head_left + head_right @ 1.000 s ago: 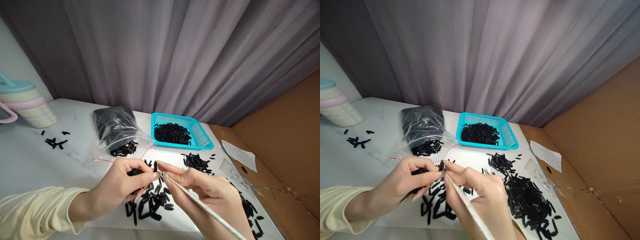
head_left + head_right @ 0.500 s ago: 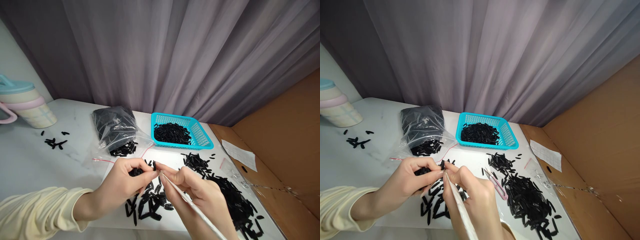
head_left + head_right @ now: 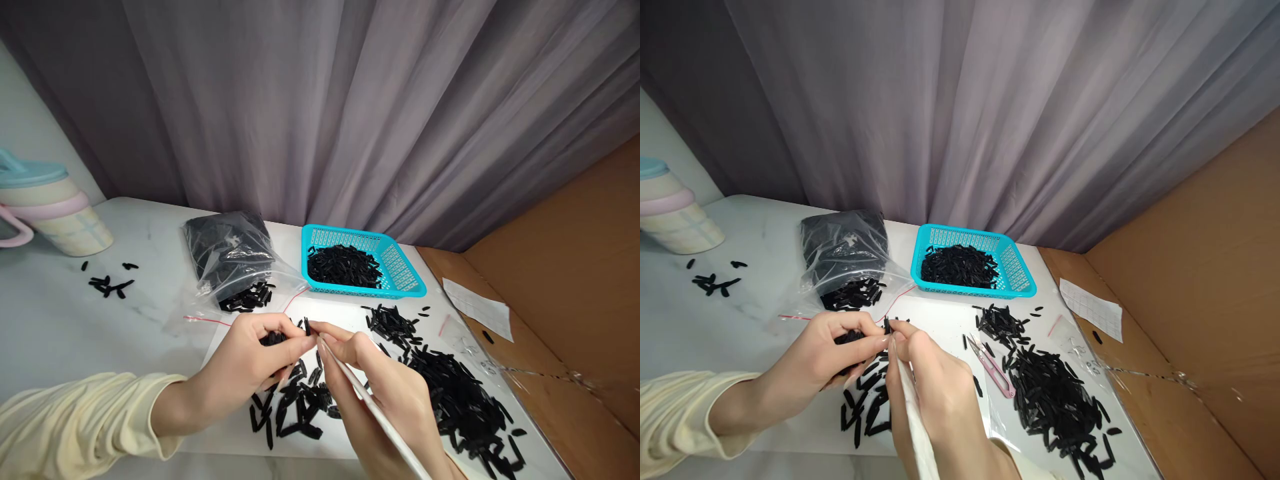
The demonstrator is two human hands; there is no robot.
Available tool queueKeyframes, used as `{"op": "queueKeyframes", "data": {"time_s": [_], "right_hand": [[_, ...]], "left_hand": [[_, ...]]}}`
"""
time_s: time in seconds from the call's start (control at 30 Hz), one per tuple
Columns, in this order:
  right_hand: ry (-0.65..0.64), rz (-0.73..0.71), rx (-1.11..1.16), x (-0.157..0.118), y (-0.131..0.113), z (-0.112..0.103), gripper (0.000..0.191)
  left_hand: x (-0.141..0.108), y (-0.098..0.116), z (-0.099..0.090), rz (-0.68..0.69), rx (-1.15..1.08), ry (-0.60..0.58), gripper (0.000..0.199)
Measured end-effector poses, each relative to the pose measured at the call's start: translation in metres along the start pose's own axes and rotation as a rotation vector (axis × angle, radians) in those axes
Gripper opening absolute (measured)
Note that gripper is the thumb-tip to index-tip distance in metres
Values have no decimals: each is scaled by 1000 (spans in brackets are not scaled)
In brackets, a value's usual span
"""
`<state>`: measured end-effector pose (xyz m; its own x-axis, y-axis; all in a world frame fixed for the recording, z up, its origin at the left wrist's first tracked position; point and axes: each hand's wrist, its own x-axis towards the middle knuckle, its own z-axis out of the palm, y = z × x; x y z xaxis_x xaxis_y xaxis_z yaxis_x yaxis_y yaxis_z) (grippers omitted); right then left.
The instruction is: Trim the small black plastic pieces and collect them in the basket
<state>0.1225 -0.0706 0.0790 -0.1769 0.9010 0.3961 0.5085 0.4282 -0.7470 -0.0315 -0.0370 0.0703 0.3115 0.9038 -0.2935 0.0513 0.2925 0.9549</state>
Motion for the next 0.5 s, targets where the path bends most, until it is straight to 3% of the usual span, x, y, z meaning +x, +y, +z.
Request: {"op": "queueKeyframes", "data": {"time_s": [0.2, 0.3, 0.5], "right_hand": [[34, -18, -56, 3, 0, -4, 13], [75, 39, -165, 10, 0, -15, 17], [-143, 74, -440, 35, 24, -39, 22]], "left_hand": [[0, -1, -1, 15, -23, -31, 30], [-1, 1, -2, 6, -38, -54, 30], [-5, 5, -3, -20, -138, -131, 30]]}}
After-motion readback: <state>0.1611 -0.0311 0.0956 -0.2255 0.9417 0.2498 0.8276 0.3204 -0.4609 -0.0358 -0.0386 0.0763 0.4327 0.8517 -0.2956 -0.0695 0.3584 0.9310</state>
